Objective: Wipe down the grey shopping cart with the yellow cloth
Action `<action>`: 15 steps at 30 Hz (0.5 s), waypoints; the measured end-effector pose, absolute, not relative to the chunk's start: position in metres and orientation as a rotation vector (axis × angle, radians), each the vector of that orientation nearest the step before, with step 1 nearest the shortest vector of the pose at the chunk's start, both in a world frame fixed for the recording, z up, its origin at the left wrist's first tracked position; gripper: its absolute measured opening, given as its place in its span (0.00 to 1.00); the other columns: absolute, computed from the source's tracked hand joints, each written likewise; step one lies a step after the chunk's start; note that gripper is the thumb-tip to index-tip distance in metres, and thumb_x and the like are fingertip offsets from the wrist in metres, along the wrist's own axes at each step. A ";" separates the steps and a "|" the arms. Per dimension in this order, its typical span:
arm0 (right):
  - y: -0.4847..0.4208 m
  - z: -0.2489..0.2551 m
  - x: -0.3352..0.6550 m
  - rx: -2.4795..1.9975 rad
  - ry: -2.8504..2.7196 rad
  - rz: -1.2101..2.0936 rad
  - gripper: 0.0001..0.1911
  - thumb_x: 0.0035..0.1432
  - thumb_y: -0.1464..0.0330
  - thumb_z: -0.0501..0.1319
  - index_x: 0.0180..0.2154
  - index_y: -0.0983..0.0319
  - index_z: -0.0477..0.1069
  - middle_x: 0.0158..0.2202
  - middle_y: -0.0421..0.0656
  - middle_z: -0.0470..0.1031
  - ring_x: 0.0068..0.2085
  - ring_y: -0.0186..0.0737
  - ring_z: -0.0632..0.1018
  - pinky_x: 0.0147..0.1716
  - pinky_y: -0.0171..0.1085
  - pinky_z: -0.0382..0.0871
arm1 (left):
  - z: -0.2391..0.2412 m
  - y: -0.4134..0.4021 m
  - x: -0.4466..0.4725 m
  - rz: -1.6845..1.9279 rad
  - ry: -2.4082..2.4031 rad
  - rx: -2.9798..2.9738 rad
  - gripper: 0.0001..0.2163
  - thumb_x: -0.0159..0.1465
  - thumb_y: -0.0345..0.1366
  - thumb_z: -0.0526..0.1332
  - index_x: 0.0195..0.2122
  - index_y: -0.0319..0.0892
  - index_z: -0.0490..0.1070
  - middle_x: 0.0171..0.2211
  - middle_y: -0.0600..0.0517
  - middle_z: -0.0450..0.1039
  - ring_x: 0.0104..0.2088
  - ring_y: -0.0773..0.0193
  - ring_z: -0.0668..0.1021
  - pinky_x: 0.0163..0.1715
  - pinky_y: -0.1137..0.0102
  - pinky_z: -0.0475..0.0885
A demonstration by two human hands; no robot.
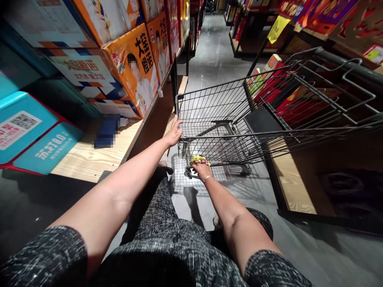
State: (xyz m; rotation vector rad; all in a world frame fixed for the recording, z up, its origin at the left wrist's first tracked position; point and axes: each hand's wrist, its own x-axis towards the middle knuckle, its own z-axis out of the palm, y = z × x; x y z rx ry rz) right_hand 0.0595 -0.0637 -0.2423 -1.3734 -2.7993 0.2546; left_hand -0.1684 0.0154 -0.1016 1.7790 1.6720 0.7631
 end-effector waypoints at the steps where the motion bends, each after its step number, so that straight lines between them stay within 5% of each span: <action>1: -0.064 -0.248 0.062 -1.383 -2.823 0.277 0.21 0.63 0.74 0.57 0.52 0.50 0.78 0.53 0.45 0.75 0.52 0.49 0.70 0.52 0.45 0.64 | -0.102 0.015 -0.168 0.756 1.670 1.782 0.27 0.67 0.32 0.53 0.68 0.39 0.56 0.76 0.43 0.30 0.75 0.56 0.43 0.72 0.58 0.47; 10: -0.045 -0.173 0.089 -1.026 -2.654 -0.051 0.20 0.67 0.72 0.56 0.54 0.47 0.76 0.52 0.44 0.76 0.57 0.48 0.66 0.55 0.48 0.64 | -0.087 0.012 -0.167 0.718 1.780 1.746 0.25 0.68 0.32 0.52 0.67 0.43 0.58 0.76 0.46 0.34 0.75 0.56 0.46 0.71 0.53 0.53; 15: -0.033 -0.095 0.090 -0.910 -2.288 -0.288 0.26 0.65 0.73 0.56 0.63 0.53 0.68 0.58 0.47 0.72 0.61 0.50 0.62 0.61 0.52 0.59 | -0.070 -0.014 -0.147 0.739 1.912 1.979 0.19 0.71 0.33 0.50 0.61 0.47 0.66 0.73 0.49 0.52 0.74 0.54 0.50 0.68 0.48 0.55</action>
